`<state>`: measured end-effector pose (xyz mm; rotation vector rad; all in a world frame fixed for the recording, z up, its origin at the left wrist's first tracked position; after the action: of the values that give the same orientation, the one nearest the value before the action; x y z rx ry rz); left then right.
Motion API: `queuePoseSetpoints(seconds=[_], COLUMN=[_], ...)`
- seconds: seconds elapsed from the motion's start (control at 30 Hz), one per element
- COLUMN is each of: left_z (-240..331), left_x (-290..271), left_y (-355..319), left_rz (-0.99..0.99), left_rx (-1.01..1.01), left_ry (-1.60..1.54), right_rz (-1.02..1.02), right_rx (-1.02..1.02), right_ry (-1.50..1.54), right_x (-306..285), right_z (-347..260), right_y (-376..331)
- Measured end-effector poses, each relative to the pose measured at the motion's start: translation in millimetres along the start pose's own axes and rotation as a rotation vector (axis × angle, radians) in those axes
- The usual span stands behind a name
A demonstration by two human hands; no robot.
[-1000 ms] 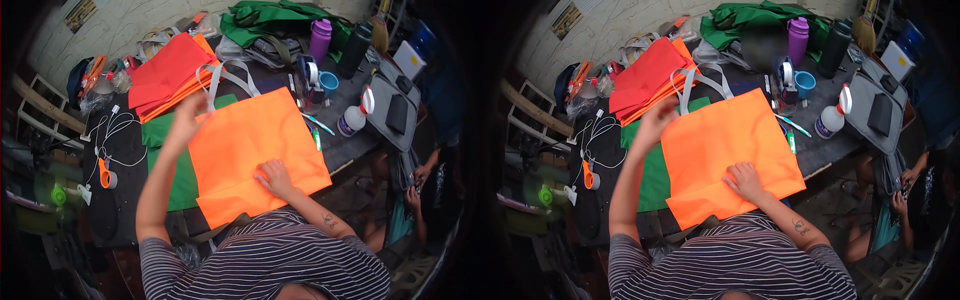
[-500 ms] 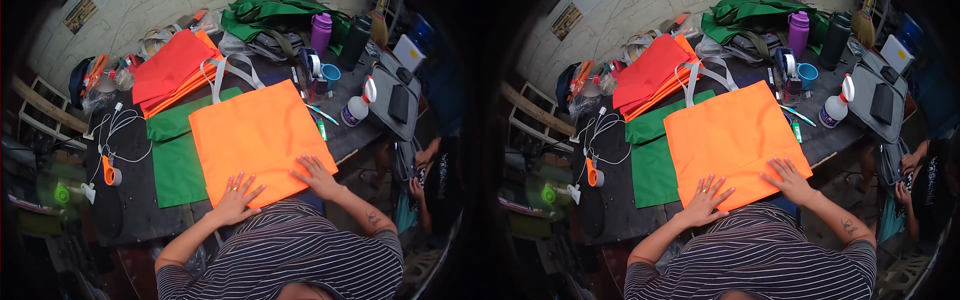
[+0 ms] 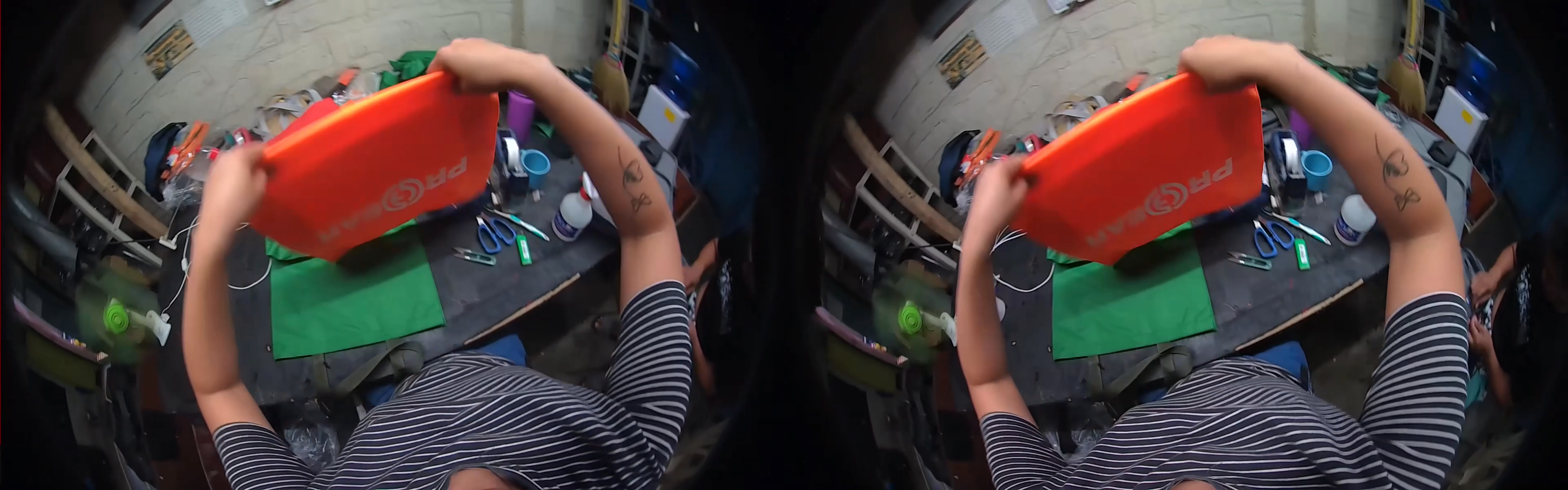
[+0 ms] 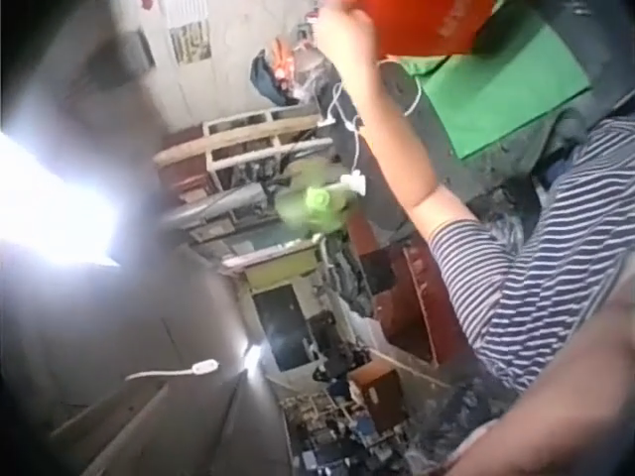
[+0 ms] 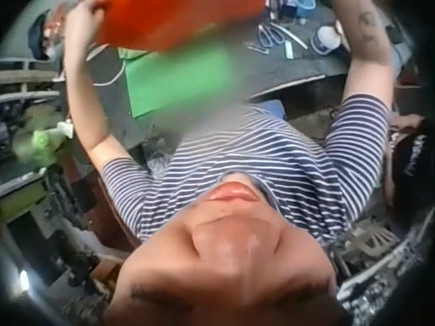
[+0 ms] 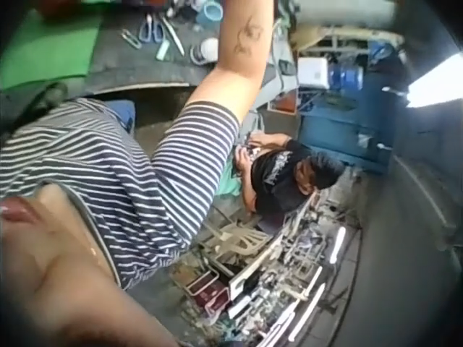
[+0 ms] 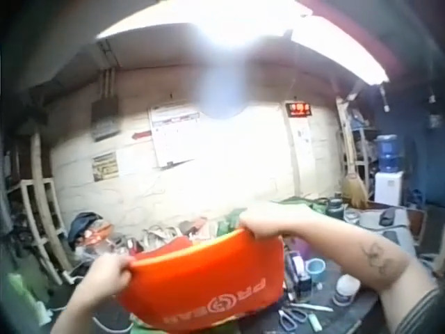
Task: Inspecting textile bags, trimming loose threads with nippers, and folding them on a workbench.
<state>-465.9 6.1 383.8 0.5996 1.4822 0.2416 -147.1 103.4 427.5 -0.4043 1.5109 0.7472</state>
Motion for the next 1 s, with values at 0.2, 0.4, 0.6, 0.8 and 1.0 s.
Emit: queuePoseSetpoints(seconds=[0.2, 0.4, 0.6, 0.8, 1.0], left_z=[-82.6, -77.6, -153.4, -172.7, -190.6], left_x=[-102.8, -173.1, -60.4, -108.8, -68.0], left_y=[37.6, 34.8, 91.8, 146.5, 106.7], left_rz=[-0.106, -0.501, -0.679, 1.026, 1.3], left_rx=[-0.1, 0.101, -0.22, -0.296, -0.011], left_ry=[-0.22, -0.774, 0.002, 0.694, 0.486], right_rz=[0.091, -0.044, -0.178, 1.342, 1.541], right_rx=[-0.013, -0.135, -0.107, -0.172, -0.328], right_ry=[-0.014, 0.52, 0.122, -0.322, -0.346], right_x=[-86.1, -146.5, -57.7, -124.5, -46.7], right_z=[-10.1, 16.3, -8.9, -6.4, 0.5], right_y=[31.6, 39.0, 157.2, 211.4, 227.6])
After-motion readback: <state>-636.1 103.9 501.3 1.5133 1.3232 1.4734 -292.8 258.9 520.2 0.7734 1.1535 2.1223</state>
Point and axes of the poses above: each hand's wrist, its own y-axis towards the middle knuckle, its own x-axis out of the palm, z = x × y, the point moved 2 cm from there along y, towards the middle knuckle, and after that the axes turned 5 degrees about y, right-handed, at the moved point
